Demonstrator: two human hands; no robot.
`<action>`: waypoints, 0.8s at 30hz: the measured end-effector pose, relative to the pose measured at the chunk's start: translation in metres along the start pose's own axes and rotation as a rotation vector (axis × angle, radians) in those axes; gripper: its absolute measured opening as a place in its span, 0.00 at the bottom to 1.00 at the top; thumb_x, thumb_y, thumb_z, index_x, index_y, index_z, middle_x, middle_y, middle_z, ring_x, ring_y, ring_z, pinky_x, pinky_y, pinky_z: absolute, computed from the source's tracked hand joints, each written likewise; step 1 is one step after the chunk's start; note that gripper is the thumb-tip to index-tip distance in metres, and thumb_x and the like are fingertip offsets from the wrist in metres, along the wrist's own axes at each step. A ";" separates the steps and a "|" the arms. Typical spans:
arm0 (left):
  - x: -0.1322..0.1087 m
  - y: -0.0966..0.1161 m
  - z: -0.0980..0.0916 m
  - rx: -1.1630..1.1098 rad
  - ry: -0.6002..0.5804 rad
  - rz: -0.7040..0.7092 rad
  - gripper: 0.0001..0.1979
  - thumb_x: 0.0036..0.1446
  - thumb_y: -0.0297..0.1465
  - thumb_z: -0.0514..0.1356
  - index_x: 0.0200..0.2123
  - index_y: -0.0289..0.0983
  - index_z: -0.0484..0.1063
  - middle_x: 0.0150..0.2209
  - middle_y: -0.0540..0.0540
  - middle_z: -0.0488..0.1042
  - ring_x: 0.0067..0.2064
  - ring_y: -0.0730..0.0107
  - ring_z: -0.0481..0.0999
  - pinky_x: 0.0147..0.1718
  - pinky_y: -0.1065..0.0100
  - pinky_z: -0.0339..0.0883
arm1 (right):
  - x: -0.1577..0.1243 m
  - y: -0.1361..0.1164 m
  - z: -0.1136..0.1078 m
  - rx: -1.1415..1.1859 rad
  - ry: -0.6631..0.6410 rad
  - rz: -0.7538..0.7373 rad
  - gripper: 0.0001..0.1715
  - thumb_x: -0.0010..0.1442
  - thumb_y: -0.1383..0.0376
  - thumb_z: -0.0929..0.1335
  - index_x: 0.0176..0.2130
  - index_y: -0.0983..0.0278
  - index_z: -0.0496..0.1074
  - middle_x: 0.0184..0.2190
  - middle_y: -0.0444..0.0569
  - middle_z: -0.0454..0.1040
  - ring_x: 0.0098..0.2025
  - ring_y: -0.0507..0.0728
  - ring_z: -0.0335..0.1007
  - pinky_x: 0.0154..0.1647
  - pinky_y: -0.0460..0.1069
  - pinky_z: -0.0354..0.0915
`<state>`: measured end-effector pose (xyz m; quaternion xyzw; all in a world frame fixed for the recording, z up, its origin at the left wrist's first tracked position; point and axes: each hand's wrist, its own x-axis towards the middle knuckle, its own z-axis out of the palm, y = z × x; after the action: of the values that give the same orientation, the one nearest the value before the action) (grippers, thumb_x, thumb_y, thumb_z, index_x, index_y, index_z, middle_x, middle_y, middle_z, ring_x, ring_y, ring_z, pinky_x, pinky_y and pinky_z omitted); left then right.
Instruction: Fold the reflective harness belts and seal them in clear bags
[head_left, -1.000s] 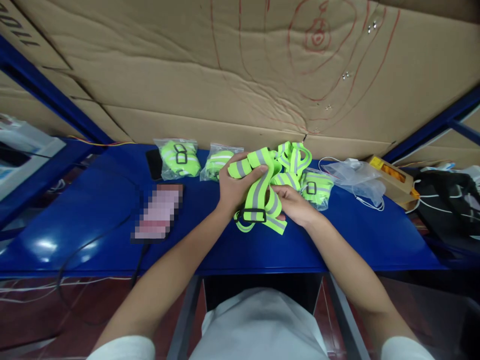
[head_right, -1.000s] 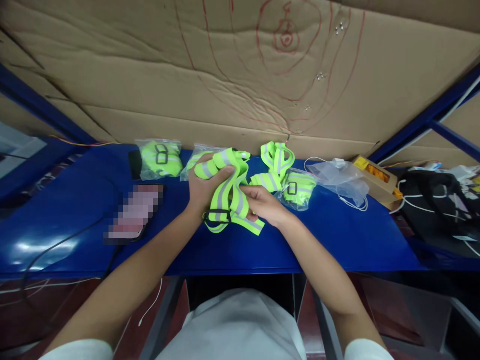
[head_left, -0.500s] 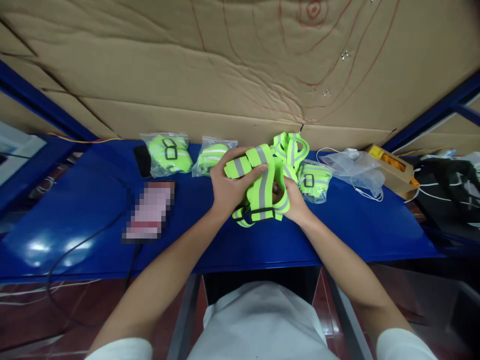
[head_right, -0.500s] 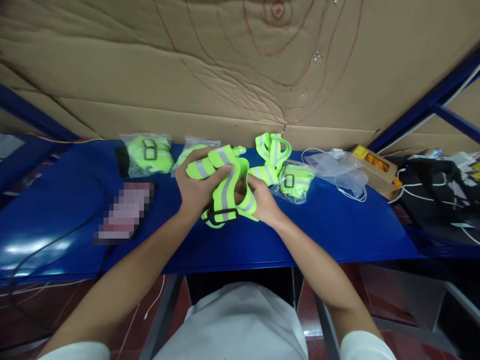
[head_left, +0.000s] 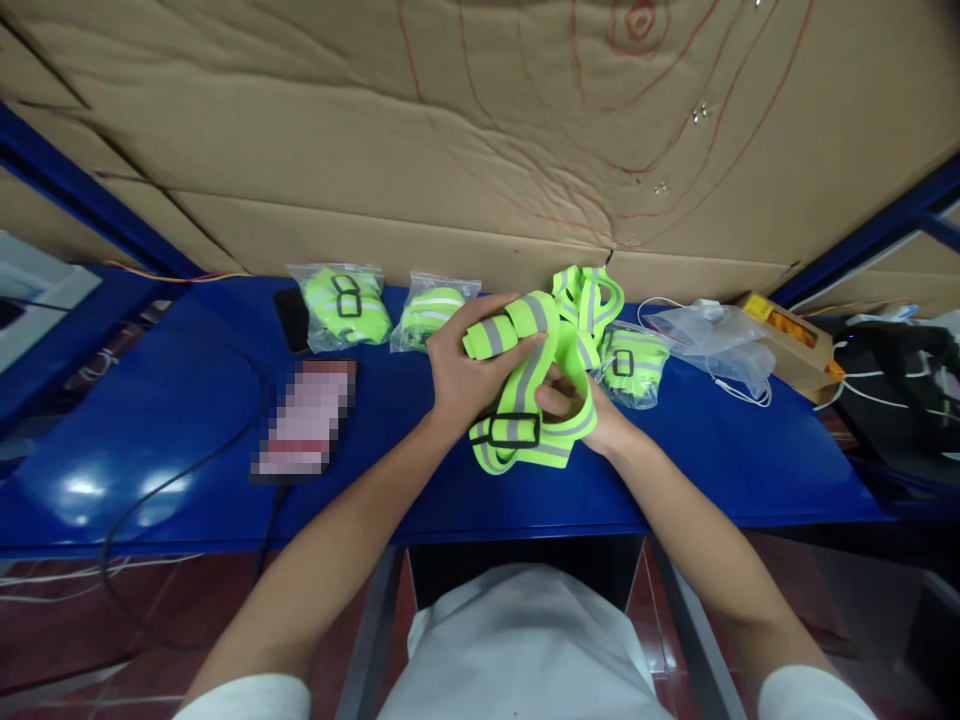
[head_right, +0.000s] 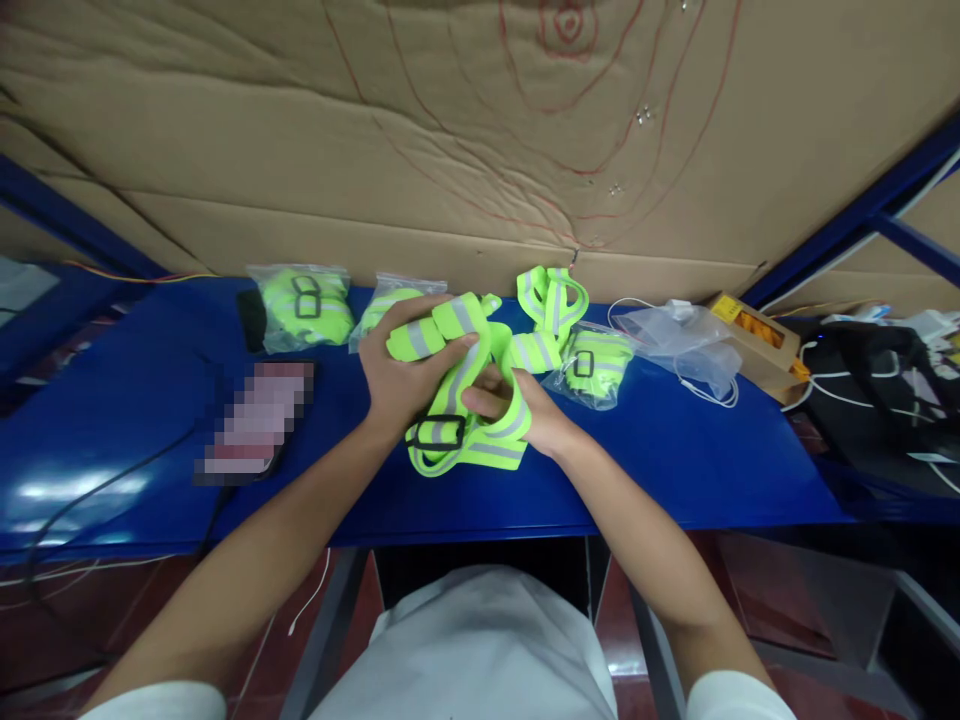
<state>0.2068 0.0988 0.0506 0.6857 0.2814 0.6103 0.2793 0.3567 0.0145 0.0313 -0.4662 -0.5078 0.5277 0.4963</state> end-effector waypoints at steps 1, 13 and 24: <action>0.000 0.000 0.000 -0.014 -0.016 -0.011 0.18 0.50 0.37 0.76 0.44 0.41 0.81 0.45 0.48 0.84 0.48 0.60 0.82 0.52 0.61 0.75 | 0.000 -0.001 0.002 -0.001 -0.006 -0.007 0.29 0.53 0.41 0.77 0.37 0.61 0.74 0.32 0.46 0.73 0.37 0.56 0.71 0.39 0.50 0.70; 0.006 -0.018 0.011 -0.400 0.064 -0.451 0.17 0.46 0.41 0.76 0.34 0.39 0.80 0.34 0.49 0.81 0.35 0.66 0.81 0.36 0.66 0.77 | 0.000 -0.001 -0.010 -0.535 -0.005 -0.330 0.23 0.68 0.51 0.69 0.28 0.63 0.69 0.29 0.45 0.69 0.32 0.54 0.65 0.36 0.49 0.61; 0.013 -0.019 -0.001 -0.084 0.071 -0.239 0.20 0.45 0.43 0.77 0.38 0.40 0.80 0.38 0.47 0.83 0.41 0.61 0.82 0.44 0.61 0.77 | -0.009 -0.033 -0.042 -0.333 0.146 -0.297 0.24 0.69 0.48 0.68 0.55 0.59 0.76 0.43 0.49 0.79 0.43 0.56 0.76 0.46 0.52 0.72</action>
<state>0.2059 0.1210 0.0461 0.6130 0.3448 0.6079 0.3685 0.4009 0.0080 0.0618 -0.4987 -0.6135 0.3226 0.5204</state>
